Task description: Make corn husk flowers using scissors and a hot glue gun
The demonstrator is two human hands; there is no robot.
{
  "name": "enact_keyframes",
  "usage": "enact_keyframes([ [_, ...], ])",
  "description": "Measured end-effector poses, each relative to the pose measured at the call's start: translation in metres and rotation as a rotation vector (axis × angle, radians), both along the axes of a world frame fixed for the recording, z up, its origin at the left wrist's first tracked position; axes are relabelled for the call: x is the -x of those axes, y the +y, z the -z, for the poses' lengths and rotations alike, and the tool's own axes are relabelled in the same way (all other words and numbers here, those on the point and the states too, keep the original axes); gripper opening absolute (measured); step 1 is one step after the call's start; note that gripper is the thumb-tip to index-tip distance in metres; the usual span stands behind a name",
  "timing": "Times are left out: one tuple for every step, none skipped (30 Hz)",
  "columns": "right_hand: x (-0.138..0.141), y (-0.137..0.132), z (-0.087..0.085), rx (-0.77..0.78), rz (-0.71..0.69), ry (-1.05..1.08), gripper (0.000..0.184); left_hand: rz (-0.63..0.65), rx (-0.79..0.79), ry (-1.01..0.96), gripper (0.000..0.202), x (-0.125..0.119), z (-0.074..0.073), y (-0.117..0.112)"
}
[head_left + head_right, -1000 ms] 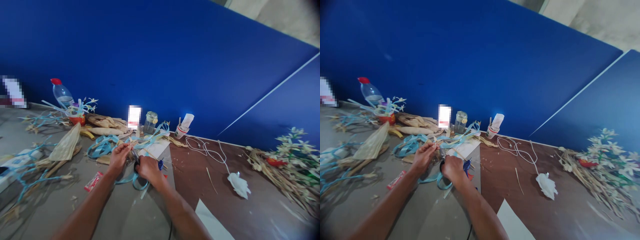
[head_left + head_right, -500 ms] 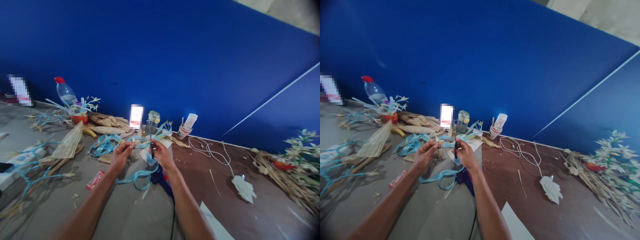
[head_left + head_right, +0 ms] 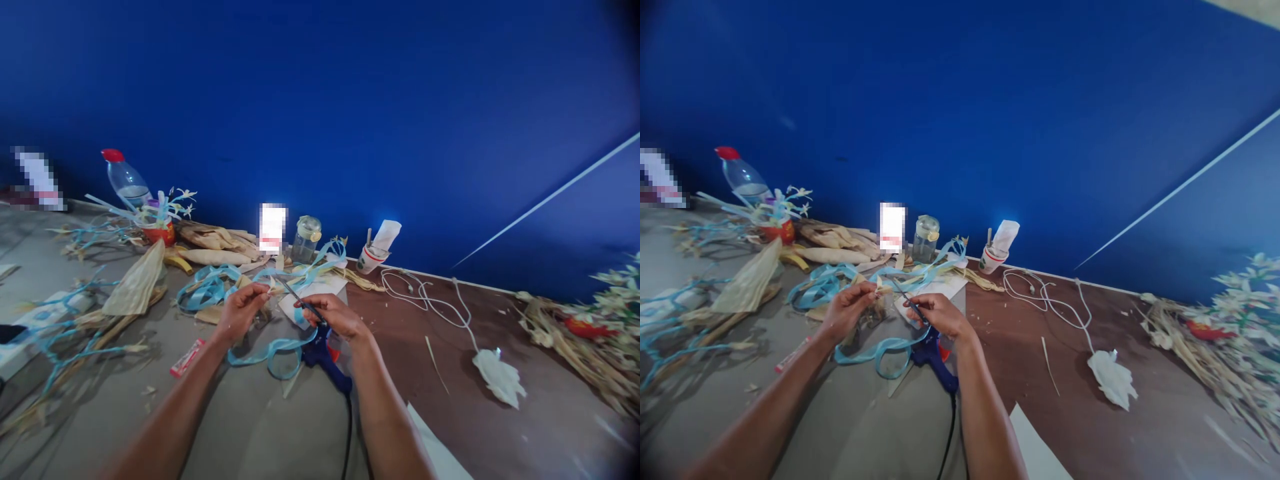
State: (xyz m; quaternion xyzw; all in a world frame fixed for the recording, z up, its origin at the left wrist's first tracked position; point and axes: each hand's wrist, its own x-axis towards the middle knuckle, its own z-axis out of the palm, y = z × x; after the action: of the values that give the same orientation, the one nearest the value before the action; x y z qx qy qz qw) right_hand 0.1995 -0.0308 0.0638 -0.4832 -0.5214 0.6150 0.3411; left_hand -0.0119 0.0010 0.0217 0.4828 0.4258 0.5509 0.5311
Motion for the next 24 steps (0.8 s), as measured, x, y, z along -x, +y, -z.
enact_keyframes([
  [-0.002, 0.0, -0.001, 0.017, -0.01, -0.006, 0.037, 0.01, -0.002, 0.01, 0.018, 0.0, 0.0, 0.0],
  [-0.004, 0.0, -0.001, 0.036, -0.022, -0.012, 0.037, 0.016, -0.009, 0.02, 0.018, 0.0, 0.0, 0.0],
  [-0.005, -0.001, -0.002, 0.051, -0.033, -0.016, 0.037, 0.02, -0.017, 0.028, 0.017, 0.0, 0.0, 0.0],
  [-0.006, -0.001, -0.003, 0.063, -0.046, -0.015, 0.036, 0.022, -0.024, 0.035, 0.017, 0.0, -0.001, 0.0],
  [-0.006, -0.002, -0.004, 0.072, -0.059, -0.011, 0.035, 0.024, -0.03, 0.041, 0.016, 0.0, -0.001, 0.0],
  [-0.007, -0.002, -0.005, 0.078, -0.074, -0.003, 0.033, 0.026, -0.031, 0.045, 0.016, 0.0, -0.001, -0.001],
  [-0.007, -0.003, -0.006, 0.08, -0.09, 0.006, 0.032, 0.028, -0.03, 0.049, 0.016, 0.001, -0.001, -0.001],
  [-0.007, -0.003, -0.007, 0.082, -0.103, 0.012, 0.031, 0.029, -0.028, 0.051, 0.016, 0.001, -0.001, -0.001],
  [-0.007, -0.003, -0.008, 0.085, -0.11, 0.015, 0.03, 0.033, -0.026, 0.055, 0.017, 0.001, -0.001, -0.001],
  [-0.007, -0.003, -0.008, 0.087, -0.11, 0.013, 0.03, 0.037, -0.025, 0.06, 0.017, 0.001, -0.001, -0.001],
  [-0.008, -0.003, -0.008, 0.09, -0.109, 0.006, 0.03, 0.045, -0.023, 0.067, 0.018, 0.001, 0.0, -0.001],
  [-0.008, -0.003, -0.007, 0.094, -0.107, -0.005, 0.03, 0.052, -0.02, 0.072, 0.018, 0.002, 0.001, 0.0],
  [-0.009, -0.003, -0.007, 0.099, -0.106, -0.017, 0.031, 0.059, -0.018, 0.077, 0.019, 0.002, 0.001, 0.0],
  [-0.01, -0.002, -0.006, 0.104, -0.108, -0.028, 0.031, 0.066, -0.017, 0.081, 0.019, 0.002, 0.002, 0.0],
  [-0.01, -0.002, -0.005, 0.107, -0.112, -0.037, 0.032, 0.073, -0.016, 0.083, 0.019, 0.002, 0.003, 0.0],
  [-0.011, -0.002, -0.004, 0.107, -0.119, -0.044, 0.032, 0.077, -0.016, 0.085, 0.019, 0.003, 0.004, 0.001],
  [-0.012, -0.001, -0.003, 0.106, -0.125, -0.05, 0.032, 0.083, -0.016, 0.087, 0.019, 0.003, 0.005, 0.001],
  [-0.012, -0.001, -0.002, 0.104, -0.131, -0.055, 0.032, 0.088, -0.017, 0.091, 0.02, 0.003, 0.005, 0.001],
  [-0.013, -0.001, -0.001, 0.102, -0.138, -0.061, 0.033, 0.091, -0.016, 0.099, 0.021, 0.003, 0.005, 0.002],
  [-0.013, 0.0, 0.0, 0.097, -0.145, -0.068, 0.034, 0.09, -0.013, 0.109, 0.022, 0.003, 0.005, 0.002],
  [-0.013, 0.0, 0.0, 0.091, -0.152, -0.073, 0.035, 0.087, -0.008, 0.119, 0.023, 0.003, 0.005, 0.002],
  [-0.014, 0.0, 0.001, 0.086, -0.162, -0.078, 0.036, 0.09, -0.002, 0.13, 0.024, 0.003, 0.004, 0.002],
  [-0.014, 0.0, 0.001, 0.083, -0.174, -0.083, 0.038, 0.097, 0.005, 0.14, 0.024, 0.003, 0.004, 0.002],
  [-0.014, 0.0, 0.002, 0.081, -0.187, -0.09, 0.04, 0.103, 0.011, 0.146, 0.025, 0.003, 0.002, 0.002],
])
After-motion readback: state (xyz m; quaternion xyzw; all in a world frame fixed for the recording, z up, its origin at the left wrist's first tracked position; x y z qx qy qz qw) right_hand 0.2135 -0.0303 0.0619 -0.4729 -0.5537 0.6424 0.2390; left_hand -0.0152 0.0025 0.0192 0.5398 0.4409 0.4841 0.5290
